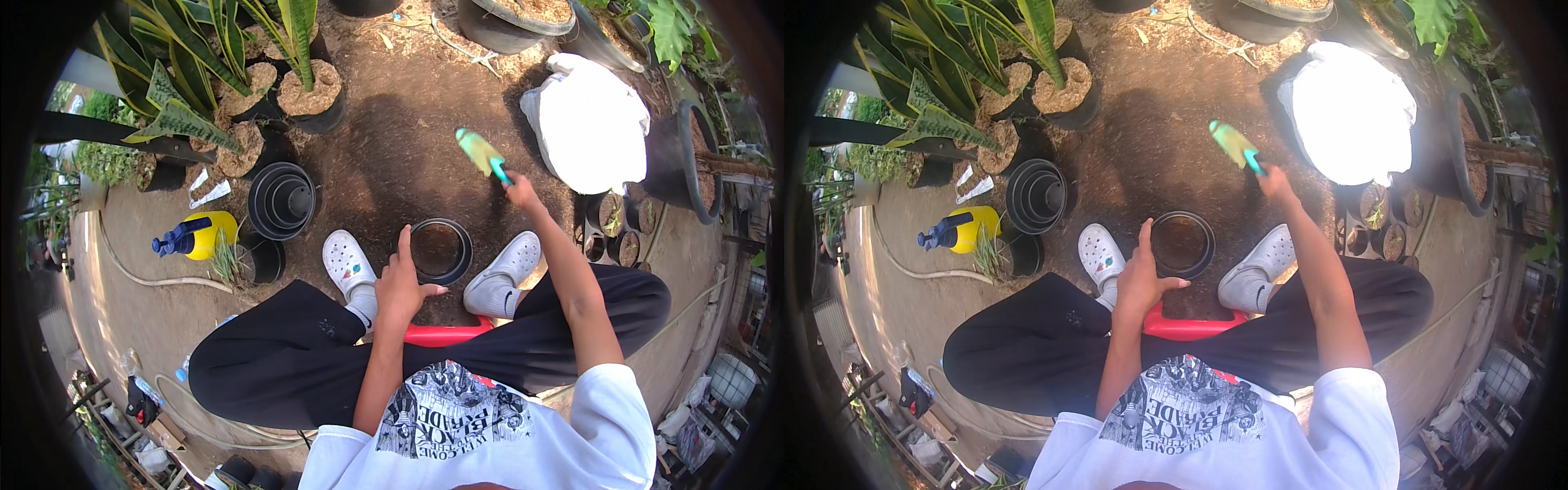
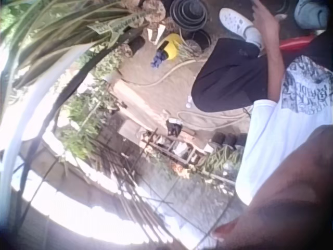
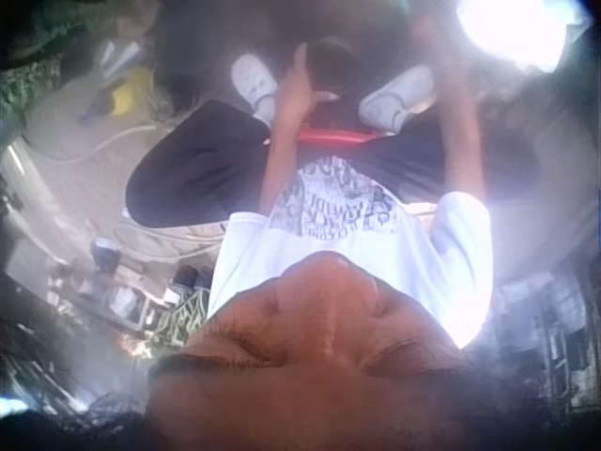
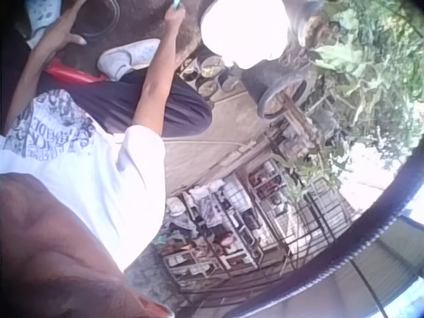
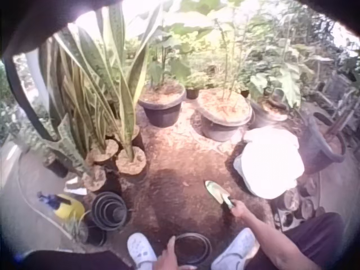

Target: The person sits on a small stool and uses a green trowel to scoop soil into a black pot. They then place a small plant into the pot and continue adding soil around it, patting it down with the trowel.

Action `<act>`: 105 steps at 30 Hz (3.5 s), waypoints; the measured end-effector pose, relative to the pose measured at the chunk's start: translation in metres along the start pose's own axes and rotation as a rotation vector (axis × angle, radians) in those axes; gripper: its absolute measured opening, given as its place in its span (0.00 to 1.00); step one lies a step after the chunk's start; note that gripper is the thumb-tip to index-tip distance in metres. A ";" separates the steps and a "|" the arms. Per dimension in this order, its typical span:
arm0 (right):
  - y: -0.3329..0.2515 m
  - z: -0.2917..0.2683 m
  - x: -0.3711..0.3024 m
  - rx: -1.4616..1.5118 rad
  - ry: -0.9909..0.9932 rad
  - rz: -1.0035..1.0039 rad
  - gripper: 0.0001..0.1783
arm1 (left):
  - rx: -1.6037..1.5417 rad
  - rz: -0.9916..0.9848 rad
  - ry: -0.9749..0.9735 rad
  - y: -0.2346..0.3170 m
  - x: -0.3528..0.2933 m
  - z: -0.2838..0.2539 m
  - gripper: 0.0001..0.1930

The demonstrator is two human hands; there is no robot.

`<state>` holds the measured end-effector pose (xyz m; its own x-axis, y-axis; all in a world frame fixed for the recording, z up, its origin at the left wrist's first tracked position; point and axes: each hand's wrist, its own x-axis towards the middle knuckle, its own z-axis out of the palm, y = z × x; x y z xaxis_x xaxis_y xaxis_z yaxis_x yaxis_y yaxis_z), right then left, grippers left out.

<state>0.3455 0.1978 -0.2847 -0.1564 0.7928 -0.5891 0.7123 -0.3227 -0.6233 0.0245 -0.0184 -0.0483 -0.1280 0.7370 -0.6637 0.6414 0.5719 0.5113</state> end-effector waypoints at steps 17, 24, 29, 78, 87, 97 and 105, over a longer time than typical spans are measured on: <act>-0.034 -0.001 -0.046 0.275 -0.594 0.302 0.16 | 0.003 0.042 0.026 -0.006 0.003 0.006 0.73; -0.039 -0.002 -0.047 0.263 -0.571 0.265 0.17 | 0.008 0.061 0.049 -0.009 0.002 0.008 0.73; -0.037 -0.004 -0.044 0.331 -0.533 0.245 0.18 | 0.007 0.064 0.044 -0.008 0.001 0.007 0.73; -0.268 -0.097 -0.289 0.014 -0.732 0.399 0.20 | 0.149 0.047 0.087 -0.014 0.008 0.014 0.78; -0.290 -0.109 -0.316 -0.742 -0.345 -0.354 0.18 | 0.103 0.137 0.127 -0.022 0.010 0.019 0.79; -0.244 -0.037 -0.287 -1.107 -0.218 -0.799 0.28 | 0.052 0.298 0.187 -0.028 0.010 0.019 0.78; -0.282 -0.056 -0.312 -1.128 -0.314 -0.722 0.06 | 0.026 0.245 0.174 -0.028 0.008 0.018 0.77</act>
<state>0.2321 0.0708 0.1036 -0.7647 0.4061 -0.5003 0.5487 0.8175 -0.1749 0.0190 -0.0353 -0.0782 -0.0931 0.9039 -0.4176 0.6880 0.3616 0.6292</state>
